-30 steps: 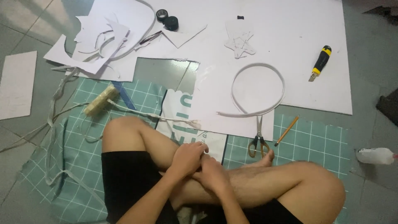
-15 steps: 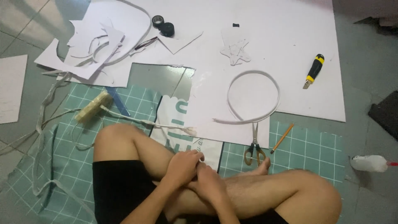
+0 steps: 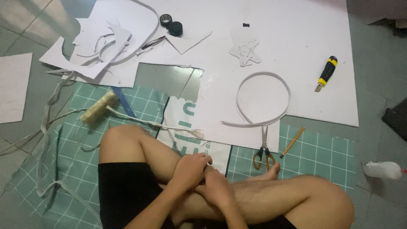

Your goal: Assembling a DIY ring light by gluing LED strips to a foam frame and connecting power.

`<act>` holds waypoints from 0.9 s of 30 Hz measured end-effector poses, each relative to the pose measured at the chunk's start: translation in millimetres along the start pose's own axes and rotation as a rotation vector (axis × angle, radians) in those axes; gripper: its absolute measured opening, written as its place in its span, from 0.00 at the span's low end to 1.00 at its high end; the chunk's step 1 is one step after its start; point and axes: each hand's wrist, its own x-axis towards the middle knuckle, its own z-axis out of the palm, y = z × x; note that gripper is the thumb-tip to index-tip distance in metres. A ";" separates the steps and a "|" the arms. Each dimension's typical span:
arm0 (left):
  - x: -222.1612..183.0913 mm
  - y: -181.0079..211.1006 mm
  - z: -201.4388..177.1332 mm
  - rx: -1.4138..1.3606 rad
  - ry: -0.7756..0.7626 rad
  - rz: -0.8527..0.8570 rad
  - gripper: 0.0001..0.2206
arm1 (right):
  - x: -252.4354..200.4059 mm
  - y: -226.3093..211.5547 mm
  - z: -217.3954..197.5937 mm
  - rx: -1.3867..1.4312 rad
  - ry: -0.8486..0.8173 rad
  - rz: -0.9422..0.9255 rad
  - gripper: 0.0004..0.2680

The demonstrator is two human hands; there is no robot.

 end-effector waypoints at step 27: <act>1.6 -0.1 -4.7 0.001 -0.036 -0.001 0.09 | 2.7 1.0 3.0 0.011 0.014 -0.006 0.20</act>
